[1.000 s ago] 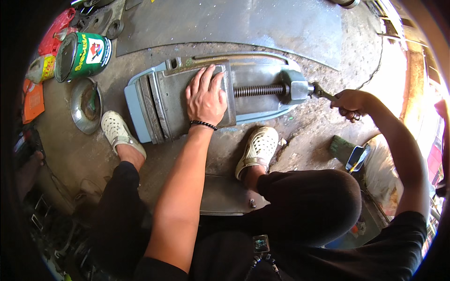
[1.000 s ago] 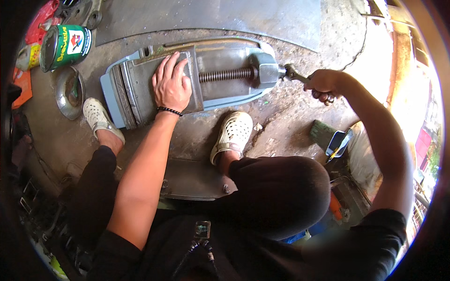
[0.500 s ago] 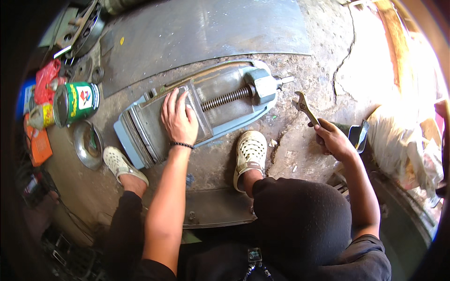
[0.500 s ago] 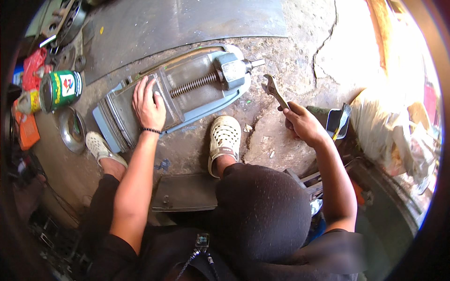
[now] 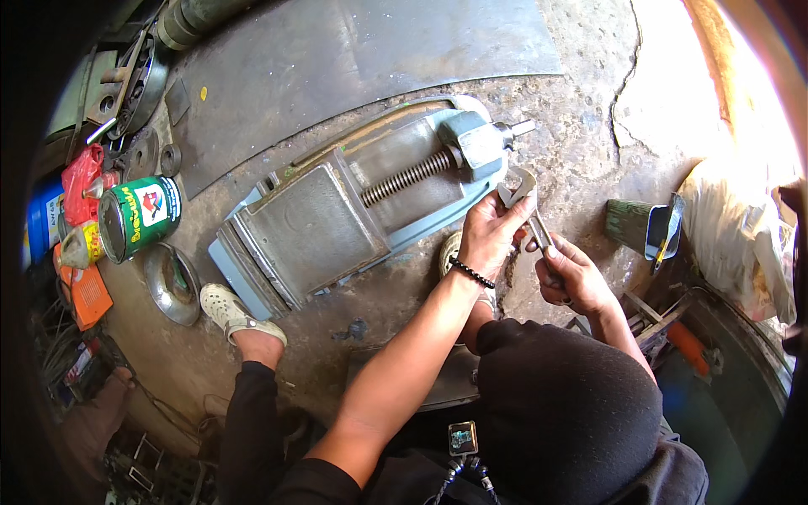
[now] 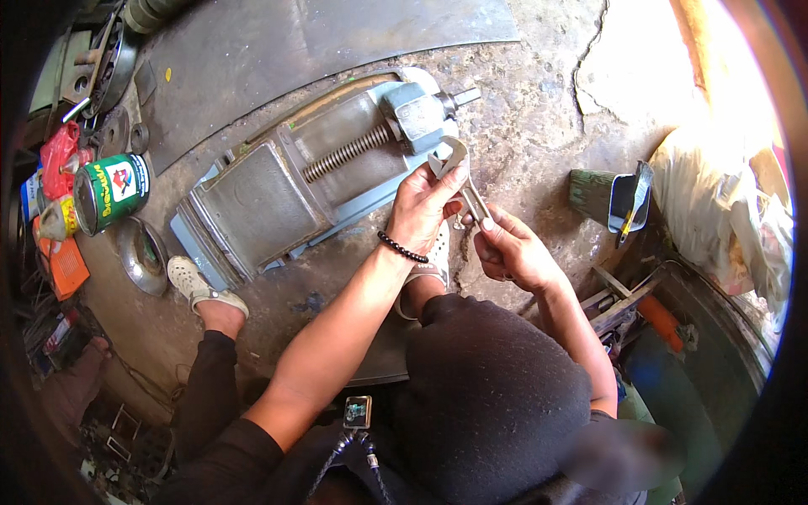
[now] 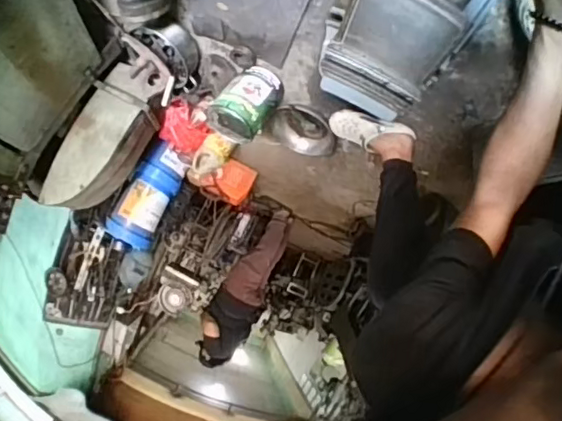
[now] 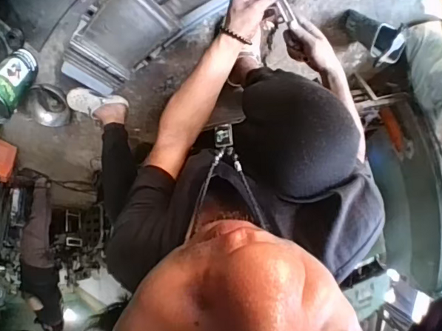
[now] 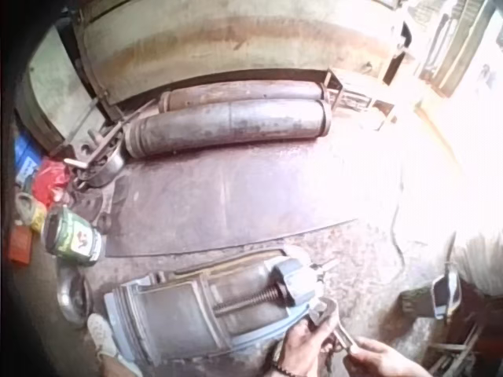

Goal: The person sits on the floor and uses a brush to apply paint to a bench vise. They repeatedly dip the brush into a paint container and coat the vise surfaces.

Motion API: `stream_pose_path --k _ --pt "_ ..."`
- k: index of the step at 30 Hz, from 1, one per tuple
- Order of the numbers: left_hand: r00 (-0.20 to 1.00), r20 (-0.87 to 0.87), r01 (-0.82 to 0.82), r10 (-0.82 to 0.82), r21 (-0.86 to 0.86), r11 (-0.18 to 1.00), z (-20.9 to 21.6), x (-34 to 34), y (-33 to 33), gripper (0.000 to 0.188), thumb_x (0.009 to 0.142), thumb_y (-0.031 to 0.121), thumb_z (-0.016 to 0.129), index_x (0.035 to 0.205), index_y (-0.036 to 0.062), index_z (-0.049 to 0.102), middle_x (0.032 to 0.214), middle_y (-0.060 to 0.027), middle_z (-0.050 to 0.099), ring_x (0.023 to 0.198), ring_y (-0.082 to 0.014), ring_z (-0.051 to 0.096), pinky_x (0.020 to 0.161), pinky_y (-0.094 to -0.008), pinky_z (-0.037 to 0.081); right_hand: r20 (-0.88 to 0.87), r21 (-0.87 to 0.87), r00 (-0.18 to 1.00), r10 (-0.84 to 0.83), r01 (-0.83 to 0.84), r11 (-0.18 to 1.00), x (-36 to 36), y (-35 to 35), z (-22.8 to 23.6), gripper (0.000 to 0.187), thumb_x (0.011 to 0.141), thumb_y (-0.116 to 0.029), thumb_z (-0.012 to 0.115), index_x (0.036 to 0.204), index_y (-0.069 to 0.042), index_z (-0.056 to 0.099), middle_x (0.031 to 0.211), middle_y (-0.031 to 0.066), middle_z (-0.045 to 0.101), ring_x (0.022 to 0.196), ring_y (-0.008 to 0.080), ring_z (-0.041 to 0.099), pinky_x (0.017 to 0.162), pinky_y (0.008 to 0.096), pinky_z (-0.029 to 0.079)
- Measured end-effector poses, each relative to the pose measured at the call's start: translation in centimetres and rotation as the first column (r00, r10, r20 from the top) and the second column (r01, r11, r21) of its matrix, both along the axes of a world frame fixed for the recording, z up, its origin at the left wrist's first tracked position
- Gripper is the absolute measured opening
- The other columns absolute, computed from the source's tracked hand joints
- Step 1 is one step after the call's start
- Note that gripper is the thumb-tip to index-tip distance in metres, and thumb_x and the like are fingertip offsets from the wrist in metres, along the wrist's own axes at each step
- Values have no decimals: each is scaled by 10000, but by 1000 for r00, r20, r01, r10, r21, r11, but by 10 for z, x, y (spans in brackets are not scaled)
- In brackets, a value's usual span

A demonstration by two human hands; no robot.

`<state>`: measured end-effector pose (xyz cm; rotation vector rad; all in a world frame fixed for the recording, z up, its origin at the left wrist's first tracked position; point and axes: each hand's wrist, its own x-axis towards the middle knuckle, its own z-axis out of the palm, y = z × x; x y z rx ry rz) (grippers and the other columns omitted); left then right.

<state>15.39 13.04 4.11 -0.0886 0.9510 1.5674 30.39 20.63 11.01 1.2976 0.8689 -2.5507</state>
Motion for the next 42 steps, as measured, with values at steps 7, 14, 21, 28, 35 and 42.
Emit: stream_pose_path --k 7,14,21,28,35,42 --pt "998 -8 57 -57 42 997 8 -20 0 162 910 204 704 1006 93 637 861 53 610 750 -43 568 649 -214 484 -16 38 1000 17 -16 999 -13 4 3 301 1032 -323 477 1221 -91 518 637 -45 322 500 57 238 444 217 212" --pt "999 3 34 -34 -9 999 17 -23 2 124 873 135 725 943 83 637 797 59 579 694 -34 501 606 -207 414 -22 56 999 25 -23 998 -14 3 3 297 1037 -320 467 1215 -88 520 627 -52 320 489 54 236 443 218 210" --pt "987 -150 62 -57 26 998 12 -25 -3 196 966 263 635 929 72 622 774 53 568 685 -36 494 597 -208 413 -27 64 999 30 -28 998 -18 2 3 300 1025 -319 485 1209 -83 517 605 -29 329 462 77 247 427 236 240" --pt "959 -277 60 -52 18 998 9 -19 -3 250 993 278 590 905 45 592 715 50 529 623 -44 470 543 -228 405 -24 38 1000 8 -7 999 -19 1 4 302 1033 -314 479 1218 -80 527 632 -45 318 502 57 246 441 215 224" --pt "961 -275 63 -39 77 995 11 -20 -4 254 971 293 625 952 40 610 768 32 582 680 -42 527 589 -227 446 -34 48 999 20 -18 999 -21 2 5 313 1033 -318 476 1219 -71 526 627 -45 317 495 59 247 438 218 225" --pt "952 -308 22 -7 46 999 12 -21 -3 273 965 249 636 812 30 576 666 11 570 556 -57 520 492 -243 431 -87 27 996 9 -7 1000 -21 1 1 317 1037 -319 466 1216 -64 524 623 -46 318 489 56 236 435 218 217"
